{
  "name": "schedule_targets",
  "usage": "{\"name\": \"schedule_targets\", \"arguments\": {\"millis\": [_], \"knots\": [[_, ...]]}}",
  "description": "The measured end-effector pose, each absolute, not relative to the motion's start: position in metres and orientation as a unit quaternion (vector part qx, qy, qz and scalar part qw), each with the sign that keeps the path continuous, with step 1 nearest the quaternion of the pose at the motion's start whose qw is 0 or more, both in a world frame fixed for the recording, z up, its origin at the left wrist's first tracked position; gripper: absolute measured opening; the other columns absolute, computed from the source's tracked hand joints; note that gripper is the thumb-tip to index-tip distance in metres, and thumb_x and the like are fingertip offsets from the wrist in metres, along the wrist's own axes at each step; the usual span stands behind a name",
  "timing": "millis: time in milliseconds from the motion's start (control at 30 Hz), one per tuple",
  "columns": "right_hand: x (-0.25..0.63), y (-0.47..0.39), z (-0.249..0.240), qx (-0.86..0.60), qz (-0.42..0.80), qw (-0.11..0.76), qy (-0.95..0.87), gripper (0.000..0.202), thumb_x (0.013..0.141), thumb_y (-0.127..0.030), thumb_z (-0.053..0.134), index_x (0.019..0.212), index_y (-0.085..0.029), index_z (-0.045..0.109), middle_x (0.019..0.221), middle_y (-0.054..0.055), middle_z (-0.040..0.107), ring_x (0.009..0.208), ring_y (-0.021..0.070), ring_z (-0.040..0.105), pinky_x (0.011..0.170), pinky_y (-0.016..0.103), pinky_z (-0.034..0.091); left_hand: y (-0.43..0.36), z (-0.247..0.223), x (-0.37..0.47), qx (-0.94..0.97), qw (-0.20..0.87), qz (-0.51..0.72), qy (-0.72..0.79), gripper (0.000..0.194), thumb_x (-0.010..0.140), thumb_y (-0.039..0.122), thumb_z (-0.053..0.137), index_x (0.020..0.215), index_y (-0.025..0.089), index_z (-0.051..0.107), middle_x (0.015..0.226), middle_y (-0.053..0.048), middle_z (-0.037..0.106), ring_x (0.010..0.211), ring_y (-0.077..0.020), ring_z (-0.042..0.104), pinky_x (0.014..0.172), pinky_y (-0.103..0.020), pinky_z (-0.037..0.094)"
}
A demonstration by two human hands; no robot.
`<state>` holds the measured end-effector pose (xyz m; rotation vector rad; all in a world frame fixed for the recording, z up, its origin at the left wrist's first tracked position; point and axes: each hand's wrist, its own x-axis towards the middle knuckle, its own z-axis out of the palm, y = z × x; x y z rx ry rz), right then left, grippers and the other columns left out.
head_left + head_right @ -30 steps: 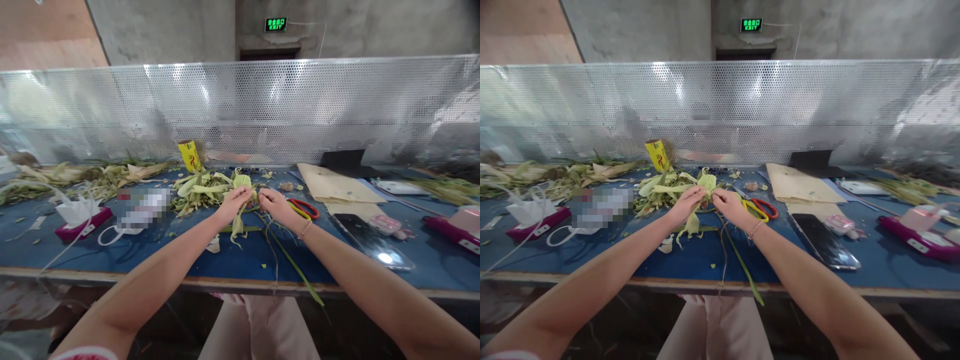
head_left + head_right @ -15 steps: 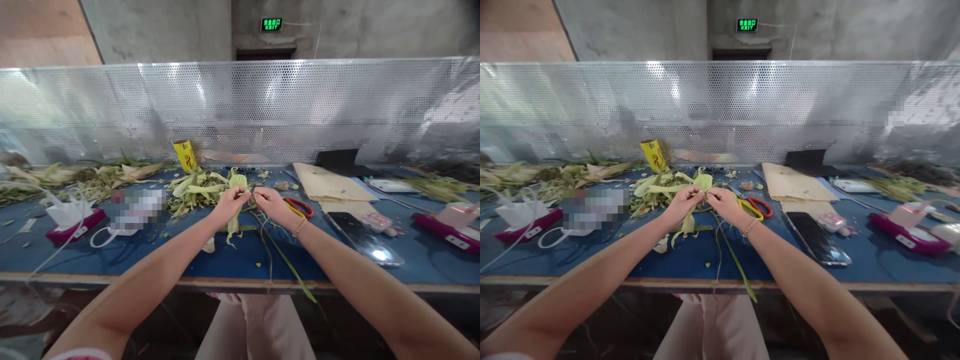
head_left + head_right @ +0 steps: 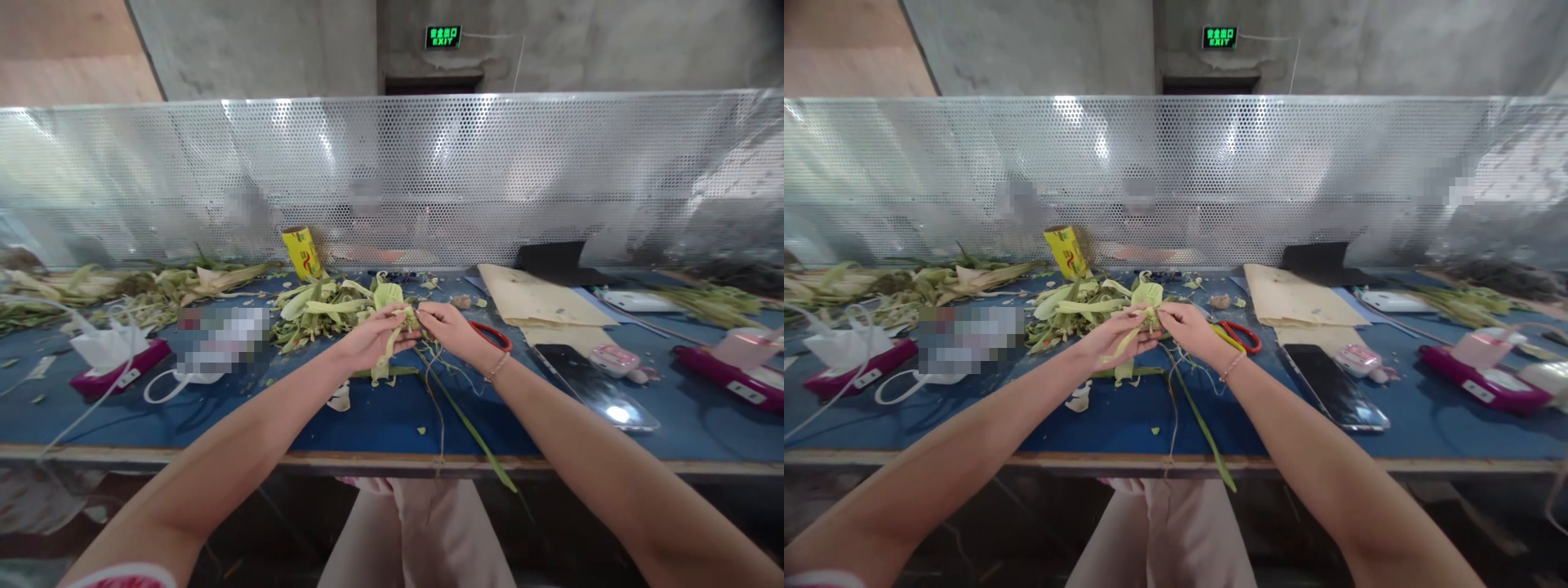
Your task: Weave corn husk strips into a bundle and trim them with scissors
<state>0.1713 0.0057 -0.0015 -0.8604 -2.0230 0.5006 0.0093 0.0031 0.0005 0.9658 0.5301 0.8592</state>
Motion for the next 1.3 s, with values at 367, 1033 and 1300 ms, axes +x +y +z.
{"name": "schedule_targets", "arguments": {"millis": [367, 1033, 1300], "knots": [[0.169, 0.0069, -0.0035, -0.333, 0.232, 0.415, -0.815, 0.023, 0.074, -0.027, 0.035, 0.053, -0.019, 0.031, 0.049, -0.005, 0.031, 0.048, 0.0072, 0.03, 0.048, 0.021, 0.025, 0.0068, -0.0027, 0.0073, 0.46, 0.793, 0.353, 0.185, 0.016, 0.07, 0.014, 0.059, 0.084, 0.017, 0.053, 0.069, -0.001, 0.059, 0.063, -0.0129, 0.059, 0.066, -0.028, 0.045], [0.1693, 0.0035, -0.0038, -0.379, 0.216, 0.41, -0.801, 0.028, 0.076, -0.025, 0.034, 0.05, -0.019, 0.032, 0.044, -0.005, 0.036, 0.045, 0.0076, 0.036, 0.049, 0.022, 0.029, 0.0001, 0.0062, 0.0156, 0.607, 0.538, 0.449, 0.376, 0.022, 0.055, 0.026, 0.071, 0.066, 0.011, 0.058, 0.053, 0.002, 0.055, 0.054, -0.008, 0.052, 0.057, -0.023, 0.047], [0.1678, 0.0041, -0.0065, -0.371, 0.233, 0.42, -0.795, 0.03, 0.08, -0.024, 0.035, 0.051, -0.019, 0.032, 0.043, -0.005, 0.041, 0.045, 0.0079, 0.039, 0.05, 0.022, 0.031, 0.0013, 0.0046, 0.0118, 0.667, 0.469, 0.43, 0.387, 0.028, 0.055, 0.031, 0.071, 0.074, 0.012, 0.061, 0.056, 0.002, 0.055, 0.054, -0.0079, 0.051, 0.058, -0.023, 0.043]]}}
